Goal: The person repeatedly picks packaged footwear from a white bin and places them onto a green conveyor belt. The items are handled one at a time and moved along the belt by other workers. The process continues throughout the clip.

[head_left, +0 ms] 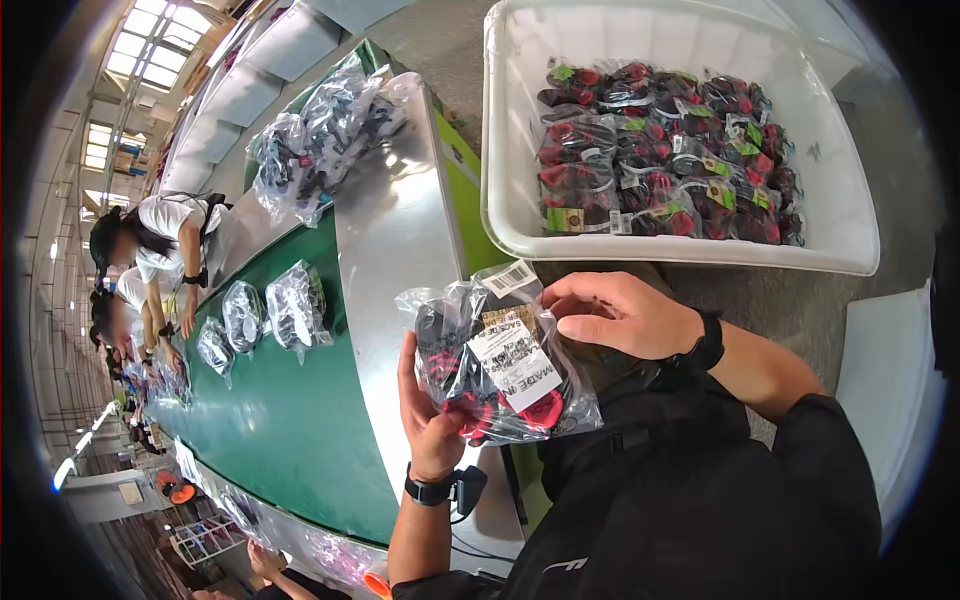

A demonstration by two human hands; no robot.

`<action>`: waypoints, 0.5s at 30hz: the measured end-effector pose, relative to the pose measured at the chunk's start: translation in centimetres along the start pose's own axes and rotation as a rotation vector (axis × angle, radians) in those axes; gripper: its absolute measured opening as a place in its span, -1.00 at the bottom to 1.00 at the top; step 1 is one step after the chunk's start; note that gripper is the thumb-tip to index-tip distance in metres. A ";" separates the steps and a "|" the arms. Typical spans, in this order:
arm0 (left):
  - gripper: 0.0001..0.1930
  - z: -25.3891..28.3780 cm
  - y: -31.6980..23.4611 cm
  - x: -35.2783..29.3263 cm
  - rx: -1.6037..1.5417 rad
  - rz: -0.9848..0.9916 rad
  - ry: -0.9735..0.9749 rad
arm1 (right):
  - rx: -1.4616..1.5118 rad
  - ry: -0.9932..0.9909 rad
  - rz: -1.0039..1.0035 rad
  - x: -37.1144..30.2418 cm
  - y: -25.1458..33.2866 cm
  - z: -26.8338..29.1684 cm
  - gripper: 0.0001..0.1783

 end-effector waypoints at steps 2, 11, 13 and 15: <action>0.17 -0.2 -0.1 0.0 -0.031 0.006 -0.004 | 0.113 0.007 -0.011 0.1 0.1 0.0 -0.55; 0.18 -0.4 0.7 -0.2 0.215 0.037 0.189 | 0.206 0.001 -0.034 0.3 -2.0 2.6 -0.56; 0.25 -1.3 1.2 0.1 0.388 0.047 0.239 | 0.098 0.168 -0.104 0.4 -2.7 2.5 -0.56; 0.11 -2.8 1.1 0.1 0.492 0.174 0.482 | 0.138 0.188 -0.247 -1.8 -3.8 1.6 -0.44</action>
Point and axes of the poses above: each hand's wrist, its own x-axis towards the middle knuckle, its own z-axis out of the back of the hand, y = z × x, the point moved 5 cm from there along x, towards the middle knuckle, and after that the axes turned 6 degrees about -y, right-handed, at the moved point
